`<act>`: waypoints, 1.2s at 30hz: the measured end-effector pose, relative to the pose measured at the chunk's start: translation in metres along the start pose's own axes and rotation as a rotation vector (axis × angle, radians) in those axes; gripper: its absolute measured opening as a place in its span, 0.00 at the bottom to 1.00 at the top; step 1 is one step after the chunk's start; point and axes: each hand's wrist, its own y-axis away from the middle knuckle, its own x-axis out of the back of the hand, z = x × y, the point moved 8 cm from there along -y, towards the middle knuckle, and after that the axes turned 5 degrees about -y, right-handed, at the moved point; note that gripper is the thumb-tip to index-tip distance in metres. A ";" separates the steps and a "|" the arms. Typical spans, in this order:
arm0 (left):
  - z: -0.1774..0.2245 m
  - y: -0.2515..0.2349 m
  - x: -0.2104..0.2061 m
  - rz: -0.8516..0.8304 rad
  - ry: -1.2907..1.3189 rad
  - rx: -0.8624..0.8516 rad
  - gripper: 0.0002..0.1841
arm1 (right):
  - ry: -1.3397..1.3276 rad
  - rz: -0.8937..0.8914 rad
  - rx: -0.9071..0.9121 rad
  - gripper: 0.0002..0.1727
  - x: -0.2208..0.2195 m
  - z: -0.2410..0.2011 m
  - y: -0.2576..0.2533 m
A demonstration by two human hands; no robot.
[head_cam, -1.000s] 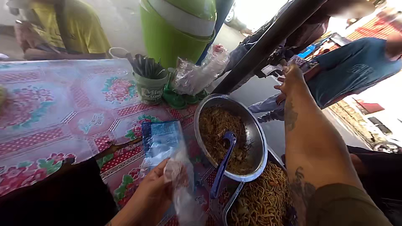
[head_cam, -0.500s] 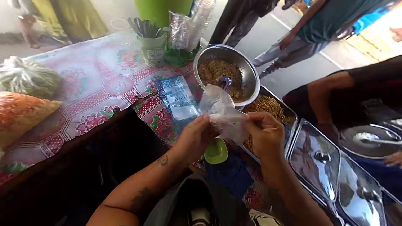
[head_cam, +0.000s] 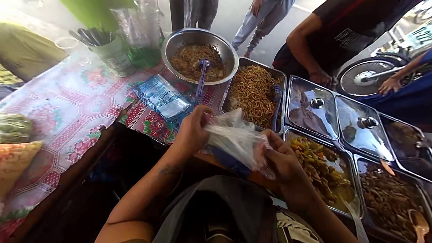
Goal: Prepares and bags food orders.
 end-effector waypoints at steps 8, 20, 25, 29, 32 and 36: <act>-0.033 0.091 -0.065 -0.336 0.934 0.277 0.08 | 0.512 0.461 -0.131 0.25 0.049 0.051 -0.003; -0.098 0.065 -0.067 0.030 1.149 0.480 0.16 | 0.855 0.385 -0.540 0.23 0.055 0.124 -0.076; -0.085 0.023 -0.042 -0.195 0.909 0.169 0.25 | 0.773 0.279 -0.215 0.12 0.030 0.054 -0.051; -0.026 0.008 -0.061 -0.788 0.547 -0.014 0.21 | 0.964 -0.225 -0.158 0.13 -0.016 0.016 -0.023; 0.014 0.024 -0.095 -1.082 0.124 0.002 0.17 | 0.938 -0.384 -0.312 0.12 -0.016 0.007 -0.018; 0.010 0.016 -0.115 -1.137 0.066 -0.048 0.20 | 1.131 0.284 -0.463 0.23 0.113 -0.001 -0.047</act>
